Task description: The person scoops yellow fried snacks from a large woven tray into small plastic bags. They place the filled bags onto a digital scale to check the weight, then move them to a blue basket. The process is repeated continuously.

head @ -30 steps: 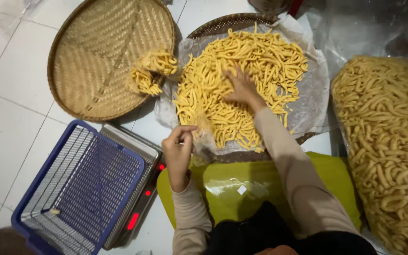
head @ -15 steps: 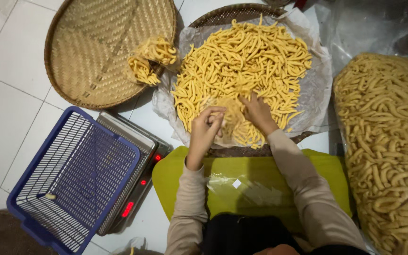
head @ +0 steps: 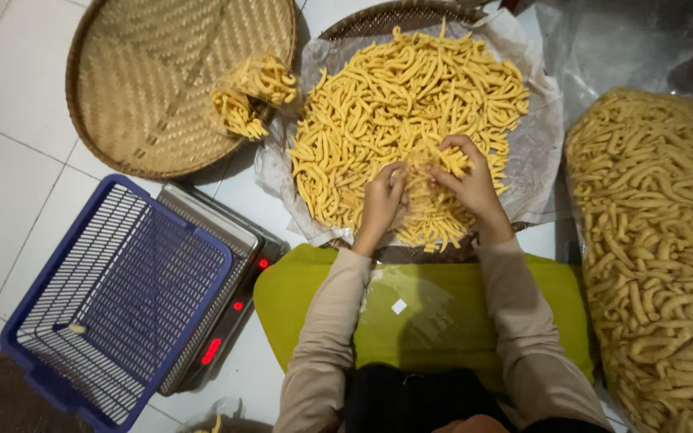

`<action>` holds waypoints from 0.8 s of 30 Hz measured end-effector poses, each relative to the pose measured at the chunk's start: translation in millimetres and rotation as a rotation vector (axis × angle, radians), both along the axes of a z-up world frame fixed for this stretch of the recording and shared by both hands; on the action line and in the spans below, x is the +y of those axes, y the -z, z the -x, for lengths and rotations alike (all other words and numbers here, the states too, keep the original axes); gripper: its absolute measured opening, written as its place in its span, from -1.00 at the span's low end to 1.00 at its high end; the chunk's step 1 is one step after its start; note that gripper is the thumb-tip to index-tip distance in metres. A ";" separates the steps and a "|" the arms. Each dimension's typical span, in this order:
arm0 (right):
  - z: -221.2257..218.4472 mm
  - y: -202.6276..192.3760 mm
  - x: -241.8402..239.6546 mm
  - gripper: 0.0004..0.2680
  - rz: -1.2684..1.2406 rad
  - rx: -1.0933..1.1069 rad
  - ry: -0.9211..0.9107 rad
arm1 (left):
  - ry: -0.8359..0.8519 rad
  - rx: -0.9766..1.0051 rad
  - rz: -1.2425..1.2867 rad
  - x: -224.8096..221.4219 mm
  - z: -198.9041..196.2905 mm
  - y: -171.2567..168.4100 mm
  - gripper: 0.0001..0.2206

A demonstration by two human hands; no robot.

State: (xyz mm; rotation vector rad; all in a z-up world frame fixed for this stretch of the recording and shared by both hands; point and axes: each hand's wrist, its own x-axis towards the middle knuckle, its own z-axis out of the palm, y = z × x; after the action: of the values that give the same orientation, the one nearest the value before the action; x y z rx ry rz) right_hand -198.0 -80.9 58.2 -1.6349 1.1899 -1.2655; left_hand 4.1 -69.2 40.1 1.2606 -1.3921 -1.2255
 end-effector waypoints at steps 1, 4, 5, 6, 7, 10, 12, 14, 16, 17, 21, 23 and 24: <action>-5.0 -7.6 5.3 -0.69 0.036 0.012 -0.021 | -0.004 -0.034 0.012 0.1 0.4 0.8 -0.77; -24.0 -25.6 19.0 -0.65 -0.126 0.198 -0.095 | -0.011 -0.094 0.063 -1.4 -0.3 4.6 -0.75; -28.4 -30.7 20.8 -0.63 -0.223 0.284 -0.122 | -0.011 -0.087 0.085 -2.9 -2.9 6.1 -0.73; -29.5 -35.8 20.4 -0.61 -0.207 0.321 -0.174 | -0.010 -0.080 0.107 -4.0 -5.5 7.3 -0.70; -28.4 -40.1 19.7 -0.59 -0.191 0.359 -0.226 | -0.013 -0.082 0.096 -4.2 -6.9 7.9 -0.70; -9.4 -47.2 20.8 -0.61 -0.093 0.438 -0.247 | -0.020 -0.051 0.057 -3.4 -11.3 3.7 -0.69; 14.5 -43.6 17.8 -0.62 -0.091 0.441 -0.127 | -0.024 0.013 0.022 -1.7 -14.0 -2.7 -0.71; 36.1 -31.6 6.2 -0.59 -0.171 0.403 0.084 | -0.041 -0.026 -0.046 -3.6 -17.0 -10.4 -0.70; 48.3 -10.6 1.0 -0.45 -0.364 0.569 0.257 | -0.042 -0.004 -0.047 -0.8 -20.8 -17.2 -0.70; 52.3 0.1 -2.3 -0.38 -0.455 0.648 0.346 | -0.037 0.038 -0.011 1.7 -24.0 -20.4 -0.71; 14.4 46.6 -2.2 -0.31 -0.619 0.780 -0.015 | -0.010 0.191 0.077 2.7 -29.5 -22.5 -0.79; -16.5 57.5 0.9 -0.22 -0.740 0.750 -0.192 | 0.030 0.176 0.093 2.5 -33.3 -22.1 -0.82; -30.5 60.3 6.3 -0.24 -0.688 0.885 -0.203 | 0.049 0.167 0.102 2.3 -35.2 -23.6 -0.84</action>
State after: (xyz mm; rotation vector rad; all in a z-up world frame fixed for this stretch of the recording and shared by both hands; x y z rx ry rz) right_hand -167.6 -74.6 -2.1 -1.7112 1.6521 0.0974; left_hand 39.4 -66.8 63.8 1.0355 -1.3525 -1.2472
